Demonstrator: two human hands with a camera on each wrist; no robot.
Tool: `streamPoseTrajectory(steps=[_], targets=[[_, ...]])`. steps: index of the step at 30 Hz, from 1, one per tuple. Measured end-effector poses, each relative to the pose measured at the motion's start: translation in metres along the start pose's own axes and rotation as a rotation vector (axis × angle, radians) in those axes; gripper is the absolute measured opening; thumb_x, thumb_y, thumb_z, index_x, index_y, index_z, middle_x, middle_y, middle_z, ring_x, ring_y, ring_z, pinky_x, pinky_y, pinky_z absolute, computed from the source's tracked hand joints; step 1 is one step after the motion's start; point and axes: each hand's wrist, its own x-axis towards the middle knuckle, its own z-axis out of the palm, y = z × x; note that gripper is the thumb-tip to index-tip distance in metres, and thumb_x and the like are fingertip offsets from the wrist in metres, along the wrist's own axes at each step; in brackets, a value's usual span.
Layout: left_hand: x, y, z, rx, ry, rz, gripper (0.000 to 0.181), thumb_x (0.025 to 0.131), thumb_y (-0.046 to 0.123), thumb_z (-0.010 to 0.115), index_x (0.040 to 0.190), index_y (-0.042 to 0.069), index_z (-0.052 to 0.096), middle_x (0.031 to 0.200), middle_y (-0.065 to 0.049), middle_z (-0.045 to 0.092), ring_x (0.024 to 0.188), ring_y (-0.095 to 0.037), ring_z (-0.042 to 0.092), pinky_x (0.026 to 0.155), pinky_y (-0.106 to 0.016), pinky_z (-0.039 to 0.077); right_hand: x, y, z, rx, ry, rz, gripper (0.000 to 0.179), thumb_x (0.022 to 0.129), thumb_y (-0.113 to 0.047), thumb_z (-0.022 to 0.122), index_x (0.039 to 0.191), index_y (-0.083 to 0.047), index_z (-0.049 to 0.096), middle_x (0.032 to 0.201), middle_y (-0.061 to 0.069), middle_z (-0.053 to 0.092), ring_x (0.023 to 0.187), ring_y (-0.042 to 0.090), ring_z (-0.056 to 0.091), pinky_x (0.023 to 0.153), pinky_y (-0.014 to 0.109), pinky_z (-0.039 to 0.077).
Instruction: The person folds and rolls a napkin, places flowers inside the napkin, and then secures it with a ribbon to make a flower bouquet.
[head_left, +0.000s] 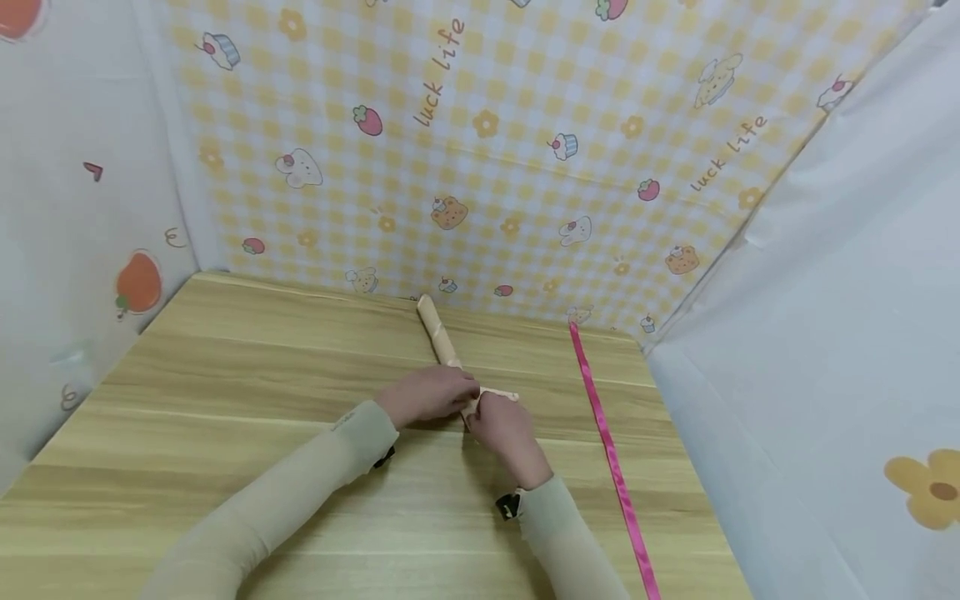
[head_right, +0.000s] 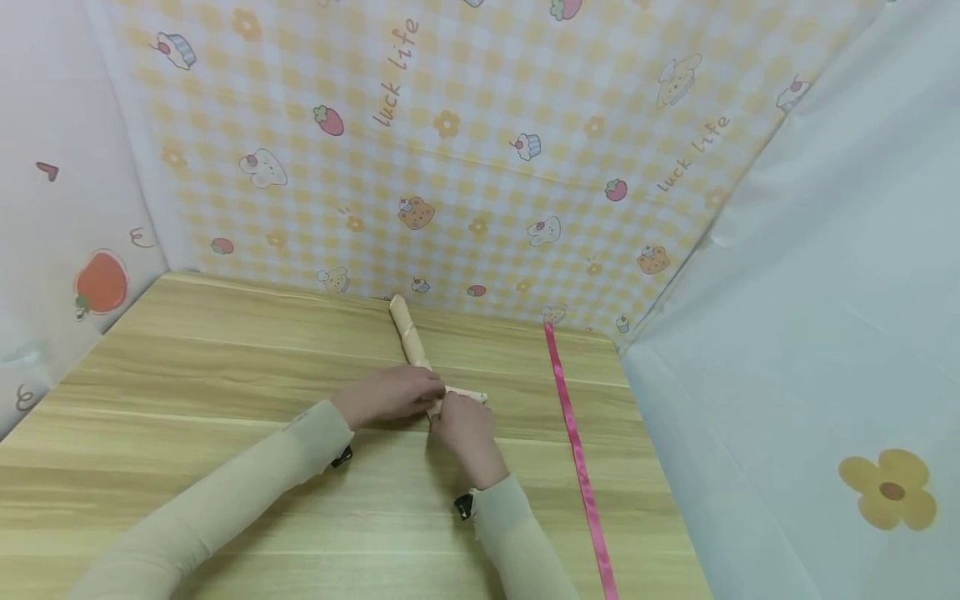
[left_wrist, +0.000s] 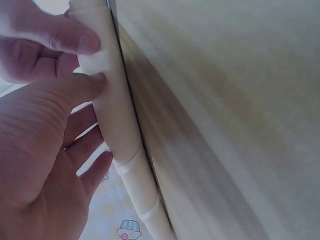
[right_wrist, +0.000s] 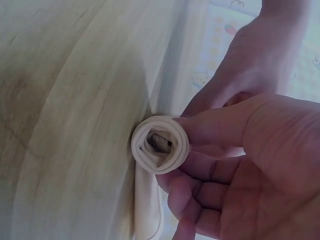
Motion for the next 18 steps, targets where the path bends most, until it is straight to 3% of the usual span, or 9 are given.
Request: streamPoseTrajectory(steps=[5,10,14,18], targets=[[-0.004,0.001,0.004,0.127,0.085,0.02,0.013,0.106,0.02,0.07,0.119,0.019,0.073,0.119,0.002,0.072,0.115,-0.019,0.066,0.104,-0.04,0.054,0.001,0.015,-0.002,0.225,-0.084,-0.025,0.044,0.103,-0.022,0.067,0.065,-0.018,0.045,0.056,-0.006,0.038,0.049,0.011,0.034,0.047,0.028,0.029],[-0.005,0.0,0.005,0.12,0.141,0.049,0.012,0.103,0.017,0.074,0.113,0.021,0.078,0.113,0.002,0.071,0.102,-0.016,0.065,0.091,-0.033,0.057,0.009,0.038,0.003,0.415,-0.152,-0.037,0.045,0.104,-0.023,0.067,0.066,-0.019,0.043,0.057,-0.008,0.032,0.052,0.009,0.028,0.05,0.026,0.026],[-0.005,-0.001,0.006,0.077,0.112,0.064,0.013,0.103,0.015,0.074,0.112,0.021,0.081,0.112,0.001,0.069,0.096,-0.014,0.062,0.085,-0.029,0.057,0.011,0.046,0.005,0.461,-0.168,-0.047,0.037,0.103,-0.024,0.069,0.072,-0.016,0.052,0.064,-0.006,0.042,0.057,0.011,0.037,0.054,0.026,0.032],[-0.004,-0.002,0.006,0.08,0.076,0.061,0.012,0.104,0.018,0.074,0.111,0.023,0.082,0.113,0.001,0.069,0.096,-0.015,0.061,0.085,-0.029,0.056,0.008,0.044,0.005,0.413,-0.143,-0.033,0.03,0.103,-0.028,0.07,0.081,-0.011,0.059,0.072,-0.003,0.051,0.064,0.014,0.045,0.061,0.033,0.042]])
